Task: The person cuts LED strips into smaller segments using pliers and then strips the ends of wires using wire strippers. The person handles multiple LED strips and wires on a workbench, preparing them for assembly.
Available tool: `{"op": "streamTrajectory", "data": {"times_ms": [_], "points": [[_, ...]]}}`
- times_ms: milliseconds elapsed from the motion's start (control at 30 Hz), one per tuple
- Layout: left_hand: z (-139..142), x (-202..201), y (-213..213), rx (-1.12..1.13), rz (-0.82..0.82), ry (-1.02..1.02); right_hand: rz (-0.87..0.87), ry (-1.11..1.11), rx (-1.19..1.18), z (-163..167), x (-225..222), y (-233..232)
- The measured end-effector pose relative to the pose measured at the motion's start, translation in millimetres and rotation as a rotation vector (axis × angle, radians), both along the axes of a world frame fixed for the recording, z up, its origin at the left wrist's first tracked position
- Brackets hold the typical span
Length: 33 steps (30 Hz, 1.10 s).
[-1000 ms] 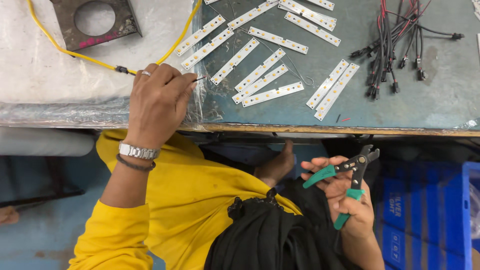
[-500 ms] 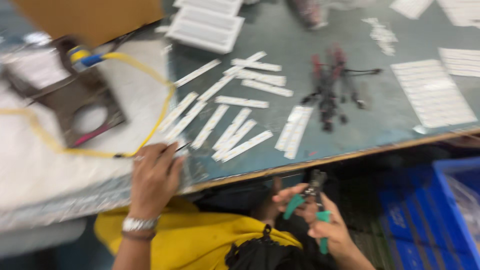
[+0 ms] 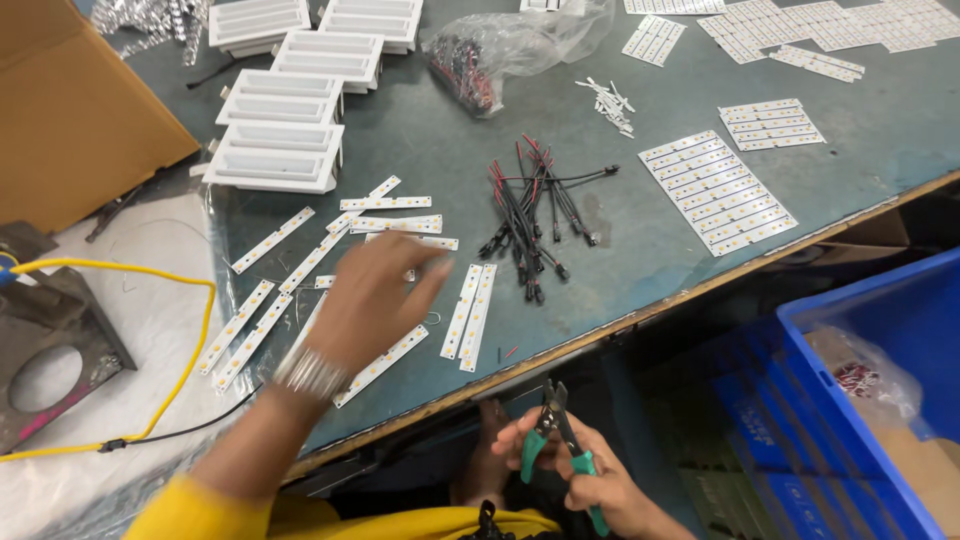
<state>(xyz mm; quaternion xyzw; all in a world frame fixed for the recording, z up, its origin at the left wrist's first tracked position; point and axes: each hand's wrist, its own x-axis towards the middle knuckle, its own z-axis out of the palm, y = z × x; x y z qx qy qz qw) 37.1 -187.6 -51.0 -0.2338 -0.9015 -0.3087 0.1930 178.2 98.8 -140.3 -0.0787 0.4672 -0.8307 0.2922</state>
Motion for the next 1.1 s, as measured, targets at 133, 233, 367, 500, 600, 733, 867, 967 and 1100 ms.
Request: {"op": "streamTrajectory", "data": {"times_ms": [133,233,367,500,600,733,867,967,1100], "points": [[1,-124,75,-0.188,0.114,-0.244,-0.056,-0.020,-0.063,-20,6,21],[-18,-164,108,-0.217,0.271,-0.397,-0.104,-0.036,-0.056,-39,10,40],[-39,-181,123,-0.208,0.244,-0.594,-0.147,-0.048,-0.072,-57,10,65],[-49,-183,110,0.020,0.184,-0.680,-0.134,-0.066,-0.043,-62,4,72],[-53,-179,96,0.232,0.149,-0.774,-0.127,-0.091,-0.002,-58,0,67],[-55,-169,82,0.407,0.136,-0.779,-0.107,-0.093,0.051,-51,1,55],[-48,-155,75,0.420,0.157,-0.666,-0.116,-0.077,0.039,-52,6,44],[-34,-141,78,0.517,0.195,-0.568,-0.121,-0.117,0.024,-58,9,37],[1,-113,86,0.923,0.004,-0.504,-0.148,-0.153,0.109,-62,11,27]]}}
